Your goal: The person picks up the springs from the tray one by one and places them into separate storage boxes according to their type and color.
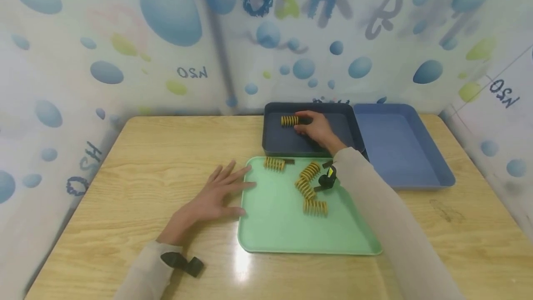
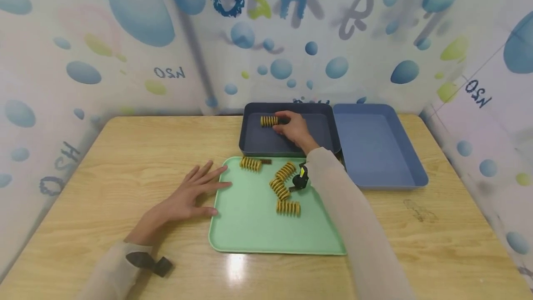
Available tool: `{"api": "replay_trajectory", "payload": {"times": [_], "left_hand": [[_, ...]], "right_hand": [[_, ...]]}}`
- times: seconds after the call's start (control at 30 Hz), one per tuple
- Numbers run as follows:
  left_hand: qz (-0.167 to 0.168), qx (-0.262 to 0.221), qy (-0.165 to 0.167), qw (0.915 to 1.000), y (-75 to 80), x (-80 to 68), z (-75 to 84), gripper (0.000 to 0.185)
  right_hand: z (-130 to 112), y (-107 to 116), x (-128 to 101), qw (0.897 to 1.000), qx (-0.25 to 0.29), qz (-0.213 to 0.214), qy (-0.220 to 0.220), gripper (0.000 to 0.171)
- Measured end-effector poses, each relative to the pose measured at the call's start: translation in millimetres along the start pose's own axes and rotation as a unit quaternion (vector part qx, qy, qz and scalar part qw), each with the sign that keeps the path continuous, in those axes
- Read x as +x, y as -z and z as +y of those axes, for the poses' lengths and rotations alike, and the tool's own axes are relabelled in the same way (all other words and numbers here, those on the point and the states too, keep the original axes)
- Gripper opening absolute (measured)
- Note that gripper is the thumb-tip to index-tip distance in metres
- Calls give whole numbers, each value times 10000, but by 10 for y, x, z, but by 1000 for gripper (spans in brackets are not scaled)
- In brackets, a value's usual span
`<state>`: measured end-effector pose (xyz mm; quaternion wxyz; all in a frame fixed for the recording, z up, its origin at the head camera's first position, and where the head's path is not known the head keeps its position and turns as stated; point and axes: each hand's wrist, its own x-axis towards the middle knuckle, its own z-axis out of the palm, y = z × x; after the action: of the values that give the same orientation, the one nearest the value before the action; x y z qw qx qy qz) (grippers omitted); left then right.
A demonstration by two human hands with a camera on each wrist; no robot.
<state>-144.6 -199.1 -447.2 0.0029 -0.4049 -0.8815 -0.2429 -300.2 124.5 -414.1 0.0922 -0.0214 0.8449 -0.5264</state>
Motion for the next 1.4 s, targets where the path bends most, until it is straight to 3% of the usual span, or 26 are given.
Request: {"api": "replay_trajectory", "payload": {"times": [0.57, 0.87, 1.13, 1.4], "left_hand": [[-46, 32, -8, 10000, 15, 11, 6, 65], [-48, 33, 12, 10000, 13, 3, -6, 65], [-13, 61, -15, 10000, 5, 2, 8, 65], [-32, 59, 7, 10000, 26, 5, 32, 65]], "right_hand": [[-29, 39, -70, 9998, 187, 19, 85, 53], [-125, 184, -195, 9973, 539, -22, 507, 51], [-189, 354, -525, 9919, 820, -146, 957, 50], [-74, 497, -1042, 9935, 628, -170, 929, 48]]}}
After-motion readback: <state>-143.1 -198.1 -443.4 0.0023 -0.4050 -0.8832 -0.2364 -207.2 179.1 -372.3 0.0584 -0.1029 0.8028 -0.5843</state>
